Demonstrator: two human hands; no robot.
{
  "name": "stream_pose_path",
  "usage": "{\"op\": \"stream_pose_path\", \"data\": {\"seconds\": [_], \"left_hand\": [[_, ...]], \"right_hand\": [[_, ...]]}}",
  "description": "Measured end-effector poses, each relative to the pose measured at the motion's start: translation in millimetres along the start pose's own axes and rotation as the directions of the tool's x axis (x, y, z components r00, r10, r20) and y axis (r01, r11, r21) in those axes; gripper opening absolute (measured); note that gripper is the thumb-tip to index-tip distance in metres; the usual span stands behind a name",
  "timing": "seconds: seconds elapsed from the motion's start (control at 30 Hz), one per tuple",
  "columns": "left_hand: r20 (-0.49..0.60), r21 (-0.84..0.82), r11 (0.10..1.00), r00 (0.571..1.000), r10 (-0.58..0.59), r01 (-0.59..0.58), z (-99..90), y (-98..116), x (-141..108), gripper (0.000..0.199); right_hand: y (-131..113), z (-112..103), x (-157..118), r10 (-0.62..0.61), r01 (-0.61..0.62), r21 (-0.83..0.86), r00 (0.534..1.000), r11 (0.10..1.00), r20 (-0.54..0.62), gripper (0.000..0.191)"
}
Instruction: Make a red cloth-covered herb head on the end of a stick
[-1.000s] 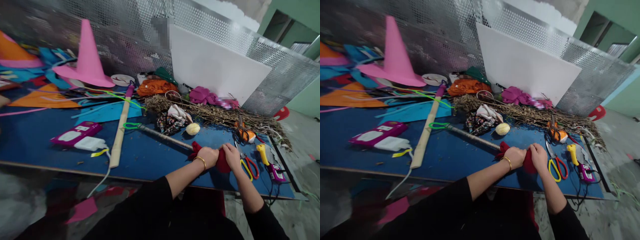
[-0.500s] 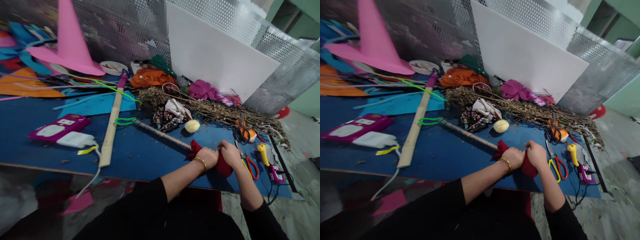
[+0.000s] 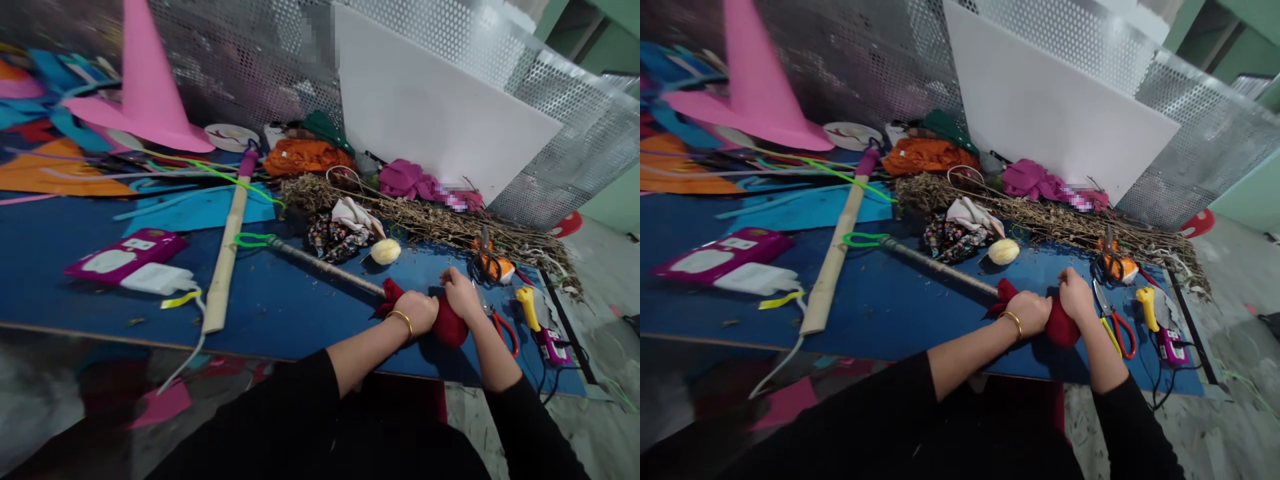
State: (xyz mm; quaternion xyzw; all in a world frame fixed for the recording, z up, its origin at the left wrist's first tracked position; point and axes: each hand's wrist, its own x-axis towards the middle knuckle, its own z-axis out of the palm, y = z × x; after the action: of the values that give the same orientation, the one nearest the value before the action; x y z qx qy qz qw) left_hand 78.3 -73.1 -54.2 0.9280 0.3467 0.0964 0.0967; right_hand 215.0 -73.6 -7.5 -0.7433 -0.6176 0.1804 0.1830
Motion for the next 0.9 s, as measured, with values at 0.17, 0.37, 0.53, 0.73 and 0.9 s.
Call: {"op": "stream_pose_path", "data": {"seconds": [0.17,0.37,0.53,0.73,0.9], "left_hand": [[0.042,0.021,1.000,0.999,-0.022,0.022,-7.5,1,2,0.020],[0.076,0.038,0.999,0.997,-0.019,0.016,-10.9,0,0,0.029],[0.092,0.065,0.997,0.995,-0.045,0.039,-7.0,-1,0,0.029],[0.105,0.060,0.996,0.992,-0.068,0.062,2.1,-2,-1,0.028],[0.099,0.066,0.996,0.992,-0.073,0.067,1.4,-2,-1,0.028]], "right_hand": [[23,5,-15,-0.133,0.251,0.384,0.942,0.888,-0.308,0.026],[42,20,-69,-0.366,0.463,0.256,0.863,0.849,-0.347,0.073],[20,24,-73,-0.291,0.340,0.096,0.896,0.936,-0.336,0.051],[11,25,-70,-0.309,0.345,0.001,0.842,0.939,-0.443,0.022],[13,26,-70,-0.291,0.328,0.006,0.845,0.945,-0.449,0.019]]}}
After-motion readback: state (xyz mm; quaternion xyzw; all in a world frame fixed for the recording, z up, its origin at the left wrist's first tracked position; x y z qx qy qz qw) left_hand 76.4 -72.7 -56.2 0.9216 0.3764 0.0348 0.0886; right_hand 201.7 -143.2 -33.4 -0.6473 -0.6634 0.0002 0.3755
